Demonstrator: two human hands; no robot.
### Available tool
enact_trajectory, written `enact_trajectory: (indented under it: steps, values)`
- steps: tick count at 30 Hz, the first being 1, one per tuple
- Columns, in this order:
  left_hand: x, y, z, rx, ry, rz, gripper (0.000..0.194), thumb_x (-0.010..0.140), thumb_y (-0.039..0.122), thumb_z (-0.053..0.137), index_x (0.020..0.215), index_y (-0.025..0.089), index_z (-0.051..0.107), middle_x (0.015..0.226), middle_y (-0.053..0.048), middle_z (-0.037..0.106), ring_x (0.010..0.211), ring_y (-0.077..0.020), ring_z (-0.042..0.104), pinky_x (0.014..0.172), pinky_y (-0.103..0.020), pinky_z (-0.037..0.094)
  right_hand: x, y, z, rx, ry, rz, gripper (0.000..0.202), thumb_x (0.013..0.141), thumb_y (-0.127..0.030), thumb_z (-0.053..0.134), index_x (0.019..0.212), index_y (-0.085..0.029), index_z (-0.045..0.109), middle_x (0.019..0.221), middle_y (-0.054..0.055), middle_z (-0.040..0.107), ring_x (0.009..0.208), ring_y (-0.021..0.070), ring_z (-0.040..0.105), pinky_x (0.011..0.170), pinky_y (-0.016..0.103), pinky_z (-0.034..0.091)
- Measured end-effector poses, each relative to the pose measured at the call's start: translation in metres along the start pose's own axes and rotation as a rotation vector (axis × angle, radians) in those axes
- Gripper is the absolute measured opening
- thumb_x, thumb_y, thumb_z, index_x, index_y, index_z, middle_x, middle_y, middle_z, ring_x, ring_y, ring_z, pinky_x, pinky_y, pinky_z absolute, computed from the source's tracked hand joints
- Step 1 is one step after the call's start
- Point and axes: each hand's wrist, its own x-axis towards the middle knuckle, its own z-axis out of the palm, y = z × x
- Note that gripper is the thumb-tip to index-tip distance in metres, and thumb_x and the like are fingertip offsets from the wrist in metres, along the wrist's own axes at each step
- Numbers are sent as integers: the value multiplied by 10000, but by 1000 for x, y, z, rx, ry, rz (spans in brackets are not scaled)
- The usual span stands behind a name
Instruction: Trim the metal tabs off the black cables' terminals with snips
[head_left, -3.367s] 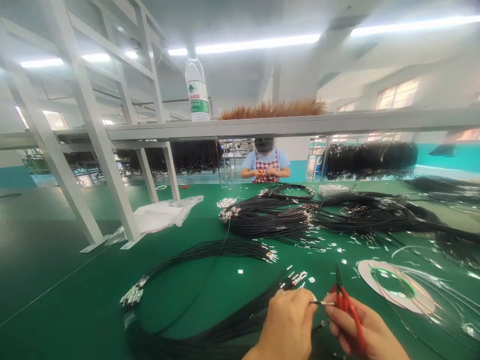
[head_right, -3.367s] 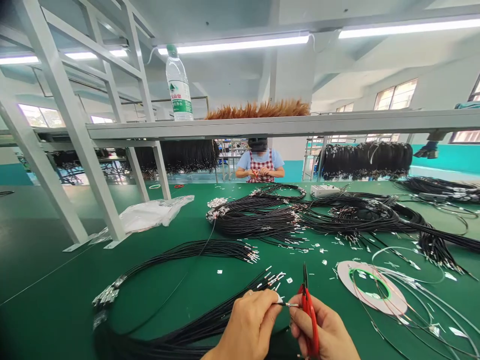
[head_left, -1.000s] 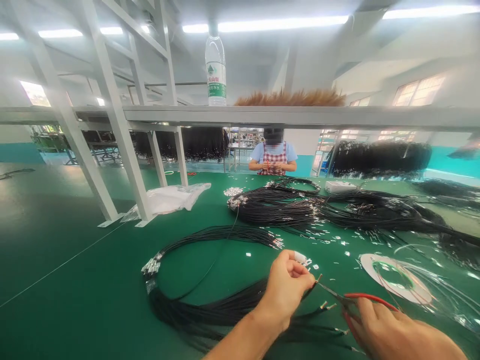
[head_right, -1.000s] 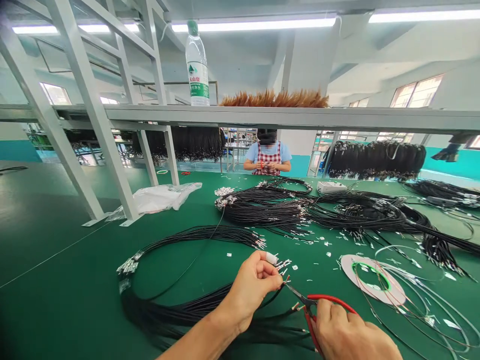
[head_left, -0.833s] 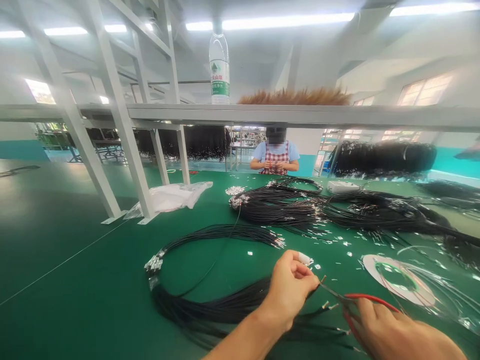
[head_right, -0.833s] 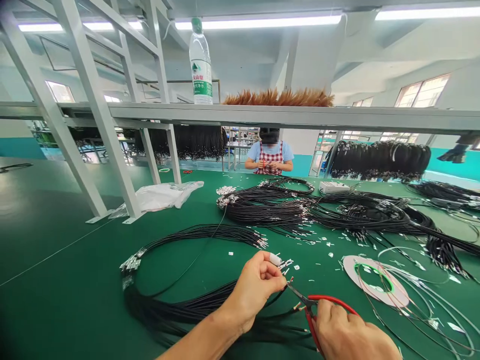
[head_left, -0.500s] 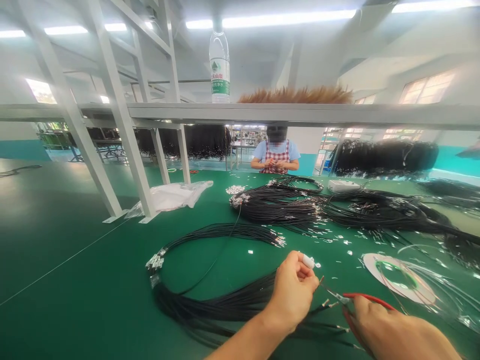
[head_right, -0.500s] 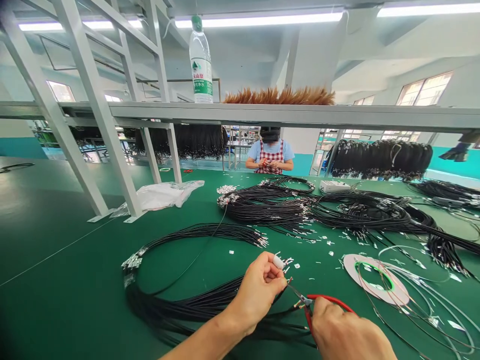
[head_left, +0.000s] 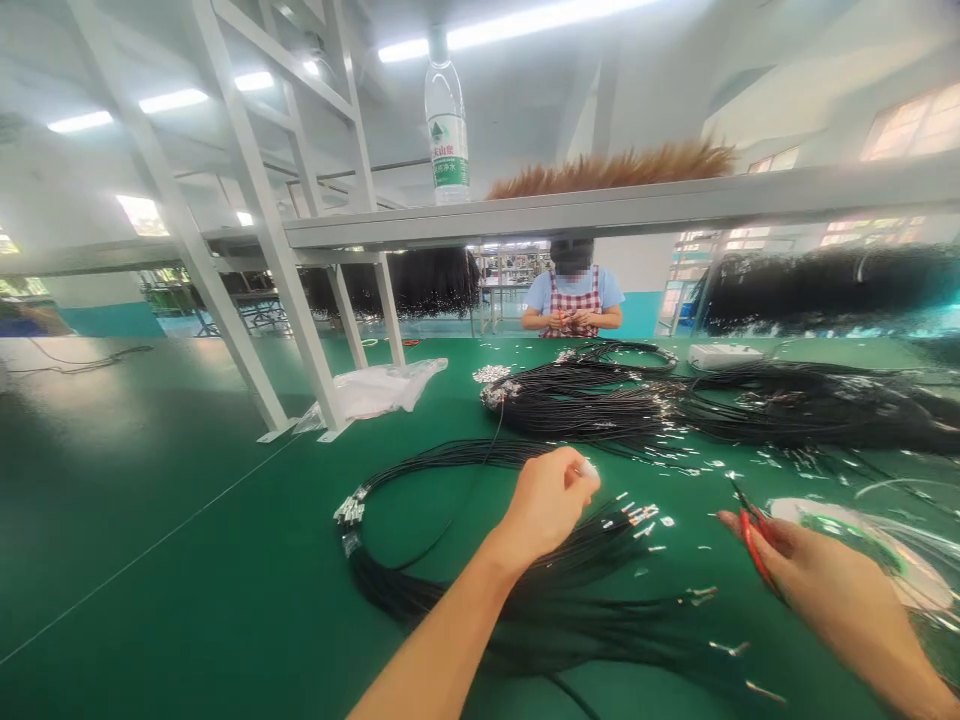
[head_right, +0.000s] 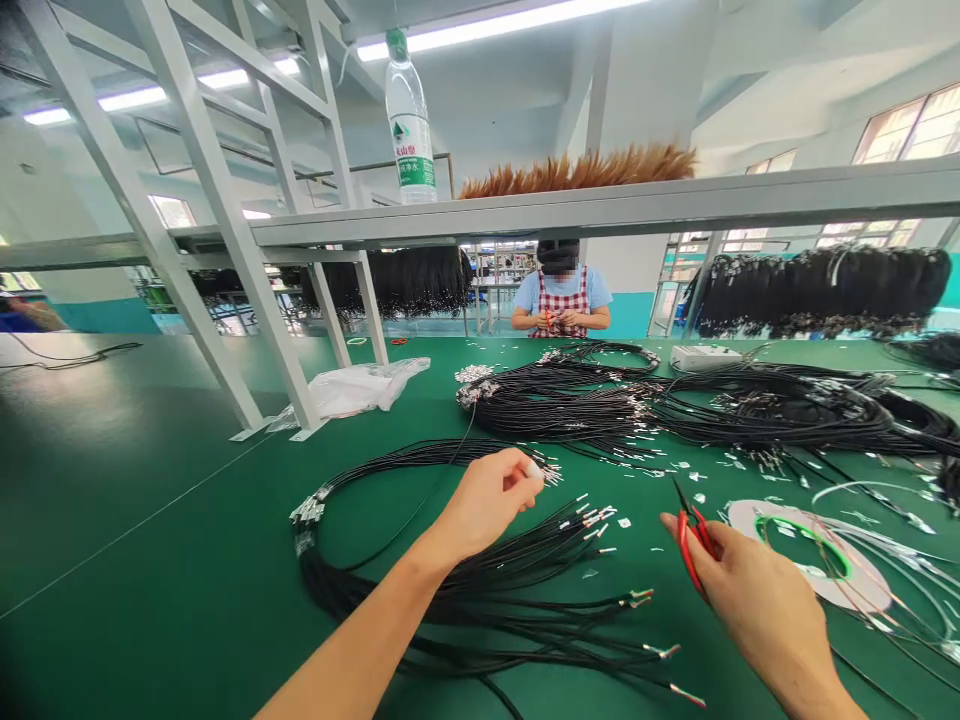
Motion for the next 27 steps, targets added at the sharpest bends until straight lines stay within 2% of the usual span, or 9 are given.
enact_trajectory:
  steps: [3, 6, 8, 14, 19, 22, 24, 27]
  values:
    - [-9, -10, -5, 163, -173, -6, 108, 698, 118, 529, 673, 203, 591, 622, 5, 598, 584, -140, 528, 586, -229, 375, 0, -4, 17, 316, -144, 320, 466, 743, -650, 496, 604, -218, 604, 416, 15, 574, 381, 182, 505, 434, 319, 377]
    - [-27, -19, -4, 262, -264, -25, 197, 655, 32, 501, 620, 212, 574, 573, 3, 566, 564, -152, 510, 589, -240, 370, -6, 0, 32, 662, -128, 446, 452, 674, -645, 595, 690, -193, 592, 445, -9, 575, 361, 130, 432, 430, 291, 354]
    - [-38, -25, -3, 338, -279, -29, 238, 673, 6, 456, 656, 213, 573, 625, -21, 578, 604, -171, 524, 604, -251, 374, -8, 5, 37, 737, -116, 495, 466, 647, -641, 629, 714, -181, 588, 441, -19, 567, 358, 118, 409, 422, 280, 333]
    - [-54, -32, 12, 718, -318, 114, 305, 666, -63, 413, 770, 193, 541, 710, -65, 592, 677, -208, 552, 675, -294, 411, -5, 10, 40, 707, -85, 471, 426, 690, -602, 616, 743, -180, 595, 441, -29, 565, 362, 130, 429, 430, 280, 331]
    - [-58, -26, 23, 834, -311, 217, 443, 587, -72, 462, 959, 147, 560, 875, -137, 631, 829, -270, 574, 819, -377, 416, -8, 7, 37, 587, -115, 410, 418, 730, -613, 576, 696, -197, 598, 443, -27, 572, 383, 147, 479, 458, 284, 359]
    - [-55, -26, 19, 839, -363, 134, 468, 578, -74, 436, 982, 130, 553, 943, -153, 622, 886, -277, 558, 841, -384, 401, -8, 9, 36, 599, -95, 390, 446, 726, -642, 557, 703, -199, 599, 455, -27, 573, 381, 150, 485, 455, 289, 363]
    - [-51, -27, 13, 770, -369, 31, 423, 606, -69, 396, 934, 150, 548, 948, -121, 611, 863, -239, 545, 795, -342, 403, -7, 9, 38, 663, -69, 406, 456, 706, -650, 576, 720, -195, 603, 449, -30, 564, 364, 147, 470, 434, 286, 345]
    - [-43, -25, 8, 530, -273, -72, 319, 660, -11, 411, 882, 184, 532, 927, -52, 581, 804, -177, 512, 703, -265, 386, -6, 6, 38, 812, -56, 428, 447, 668, -626, 635, 704, -183, 597, 446, -35, 552, 354, 123, 432, 413, 266, 306]
